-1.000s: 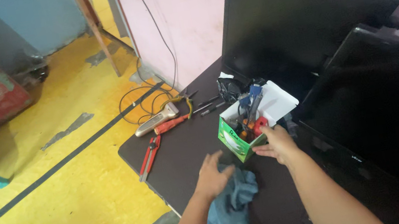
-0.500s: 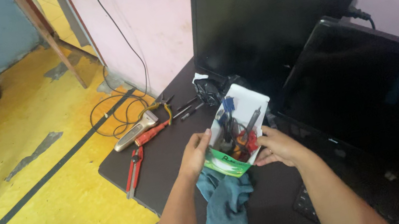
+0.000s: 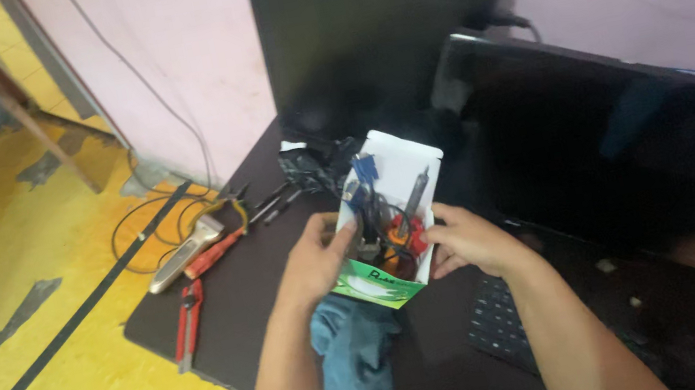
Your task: The person wipes a computer monitor and a computer tower with a cloth, then organizes various items on the desk. They place tools and a cloth into a red bag, move items from the desk to a chair, and wipe the top of the computer tower.
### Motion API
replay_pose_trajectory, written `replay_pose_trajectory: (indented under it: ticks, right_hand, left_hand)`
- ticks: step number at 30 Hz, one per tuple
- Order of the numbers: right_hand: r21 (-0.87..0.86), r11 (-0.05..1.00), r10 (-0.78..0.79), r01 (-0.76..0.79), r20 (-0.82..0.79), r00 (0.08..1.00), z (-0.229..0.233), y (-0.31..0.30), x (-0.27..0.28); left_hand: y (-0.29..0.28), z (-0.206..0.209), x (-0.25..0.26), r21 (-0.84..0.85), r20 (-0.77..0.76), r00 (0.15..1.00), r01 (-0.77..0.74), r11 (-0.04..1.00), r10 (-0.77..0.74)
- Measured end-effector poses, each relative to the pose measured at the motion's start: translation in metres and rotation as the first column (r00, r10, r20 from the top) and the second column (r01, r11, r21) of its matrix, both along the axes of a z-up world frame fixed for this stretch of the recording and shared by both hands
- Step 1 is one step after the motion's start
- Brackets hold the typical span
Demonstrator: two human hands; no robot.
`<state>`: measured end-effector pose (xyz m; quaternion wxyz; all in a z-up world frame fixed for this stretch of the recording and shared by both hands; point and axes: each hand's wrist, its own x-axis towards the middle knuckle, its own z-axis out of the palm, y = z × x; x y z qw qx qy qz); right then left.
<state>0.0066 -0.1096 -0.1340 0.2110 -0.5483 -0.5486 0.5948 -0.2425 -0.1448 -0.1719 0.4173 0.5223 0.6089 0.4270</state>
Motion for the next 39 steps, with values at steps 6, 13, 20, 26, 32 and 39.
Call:
replay_pose_trajectory:
  ticks: [6, 13, 20, 26, 32, 39]
  right_hand:
    - [0.098, 0.993, 0.058, -0.064, 0.064, 0.996, 0.067, -0.044, 0.064]
    - [0.113, 0.991, 0.058, -0.071, 0.113, 0.992, 0.112, -0.114, 0.193]
    - [0.152, 0.987, -0.069, 0.048, 0.135, 0.989, 0.103, -0.187, 0.35]
    - [-0.003, 0.936, -0.35, 0.353, 0.108, 0.93, 0.061, -0.241, 0.464]
    - [-0.024, 0.826, -0.556, 0.564, 0.134, 0.82, 0.018, -0.297, 0.547]
    - [0.101, 0.72, -0.675, 0.687, 0.332, 0.659, -0.061, -0.297, 0.632]
  left_hand:
    - [-0.049, 0.107, 0.053, -0.15, -0.116, 0.973, 0.184, 0.971, -0.202]
    - [-0.087, 0.137, 0.168, -0.156, 0.087, 0.869, 0.495, 0.855, -0.487]
    - [-0.107, 0.113, 0.319, -0.235, 0.145, 0.753, 0.657, 0.717, -0.642]
    - [-0.122, 0.071, 0.448, -0.311, 0.257, 0.614, 0.784, 0.537, -0.747]
    - [-0.134, 0.014, 0.556, -0.337, 0.303, 0.526, 0.839, 0.427, -0.795]
    - [-0.137, -0.065, 0.663, -0.334, 0.226, 0.566, 0.809, 0.483, -0.792]
